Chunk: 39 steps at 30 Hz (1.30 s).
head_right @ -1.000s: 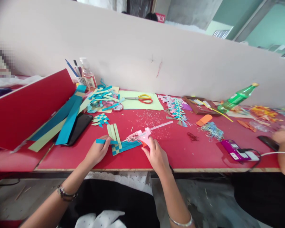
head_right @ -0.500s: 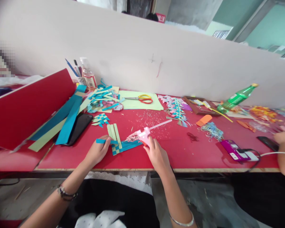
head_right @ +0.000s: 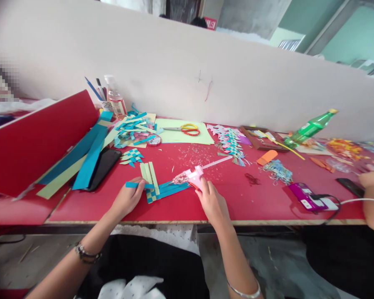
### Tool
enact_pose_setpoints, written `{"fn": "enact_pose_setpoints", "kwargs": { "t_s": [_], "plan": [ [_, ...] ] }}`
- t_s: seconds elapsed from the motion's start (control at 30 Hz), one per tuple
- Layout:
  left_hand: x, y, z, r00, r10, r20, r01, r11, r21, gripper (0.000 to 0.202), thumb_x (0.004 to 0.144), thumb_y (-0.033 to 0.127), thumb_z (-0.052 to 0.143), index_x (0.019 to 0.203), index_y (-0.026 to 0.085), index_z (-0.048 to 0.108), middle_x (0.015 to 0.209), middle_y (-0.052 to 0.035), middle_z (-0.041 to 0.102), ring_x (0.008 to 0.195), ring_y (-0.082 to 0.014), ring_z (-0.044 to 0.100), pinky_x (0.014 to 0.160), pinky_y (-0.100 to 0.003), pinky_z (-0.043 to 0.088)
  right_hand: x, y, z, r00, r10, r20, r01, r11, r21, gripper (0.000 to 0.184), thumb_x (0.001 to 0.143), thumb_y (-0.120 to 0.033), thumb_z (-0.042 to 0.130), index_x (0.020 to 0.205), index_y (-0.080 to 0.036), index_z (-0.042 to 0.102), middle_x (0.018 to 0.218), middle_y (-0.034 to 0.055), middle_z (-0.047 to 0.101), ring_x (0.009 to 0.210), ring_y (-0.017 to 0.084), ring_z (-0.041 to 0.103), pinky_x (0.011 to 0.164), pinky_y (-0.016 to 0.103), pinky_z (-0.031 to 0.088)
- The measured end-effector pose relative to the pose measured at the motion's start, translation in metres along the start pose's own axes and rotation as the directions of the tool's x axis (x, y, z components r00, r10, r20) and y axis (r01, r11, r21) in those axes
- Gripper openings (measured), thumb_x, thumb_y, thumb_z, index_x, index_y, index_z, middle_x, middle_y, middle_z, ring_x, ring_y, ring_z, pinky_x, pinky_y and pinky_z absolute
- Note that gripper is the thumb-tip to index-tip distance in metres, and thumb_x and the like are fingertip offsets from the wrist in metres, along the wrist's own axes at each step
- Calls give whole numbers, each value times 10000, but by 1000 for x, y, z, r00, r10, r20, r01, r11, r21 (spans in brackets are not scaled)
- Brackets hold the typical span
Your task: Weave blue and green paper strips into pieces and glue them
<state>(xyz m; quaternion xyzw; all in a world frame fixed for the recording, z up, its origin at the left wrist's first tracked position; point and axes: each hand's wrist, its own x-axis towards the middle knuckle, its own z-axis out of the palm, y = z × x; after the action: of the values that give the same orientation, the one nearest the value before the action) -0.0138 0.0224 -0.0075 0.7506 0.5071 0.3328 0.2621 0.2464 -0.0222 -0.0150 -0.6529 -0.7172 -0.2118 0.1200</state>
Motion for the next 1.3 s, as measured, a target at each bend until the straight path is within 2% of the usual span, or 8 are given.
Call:
{"fn": "enact_pose_setpoints", "kwargs": {
  "t_s": [0.23, 0.73, 0.93, 1.3],
  "plan": [
    [0, 1, 0, 1000, 9, -3, -9, 1000, 7, 337, 868, 323, 248, 620, 182, 428, 640, -22, 500, 599, -136, 488, 594, -242, 373, -1, 8, 7, 999, 31, -7, -31, 999, -14, 388, 863, -335, 327, 1175, -140, 449, 973, 133, 576, 696, 161, 589, 504, 218, 426],
    [0, 1, 0, 1000, 2, -2, -2, 1000, 11, 337, 869, 333, 246, 612, 187, 408, 635, -18, 494, 600, -137, 490, 592, -240, 370, -1, 20, 6, 997, 62, -44, -66, 992, -104, 359, 868, -305, 327, 1142, -111, 454, 922, 109, 592, 705, 157, 584, 489, 215, 395],
    [0, 1, -1, 1000, 3, 6, -3, 1000, 16, 341, 871, 328, 244, 622, 183, 426, 639, -20, 489, 596, -136, 480, 592, -243, 367, 1, 24, -1, 996, 84, -20, -86, 988, -130, 334, 864, -285, 340, 1127, -117, 459, 893, 91, 598, 687, 150, 584, 458, 214, 369],
    [0, 1, 0, 1000, 3, 0, -3, 999, 37, 342, 867, 320, 250, 643, 172, 462, 645, -20, 500, 607, -134, 497, 590, -234, 370, 3, 34, -1, 982, 173, 72, -161, 975, -152, 334, 863, -282, 327, 1150, -135, 418, 918, 86, 575, 698, 156, 573, 457, 225, 347]
  ]
}}
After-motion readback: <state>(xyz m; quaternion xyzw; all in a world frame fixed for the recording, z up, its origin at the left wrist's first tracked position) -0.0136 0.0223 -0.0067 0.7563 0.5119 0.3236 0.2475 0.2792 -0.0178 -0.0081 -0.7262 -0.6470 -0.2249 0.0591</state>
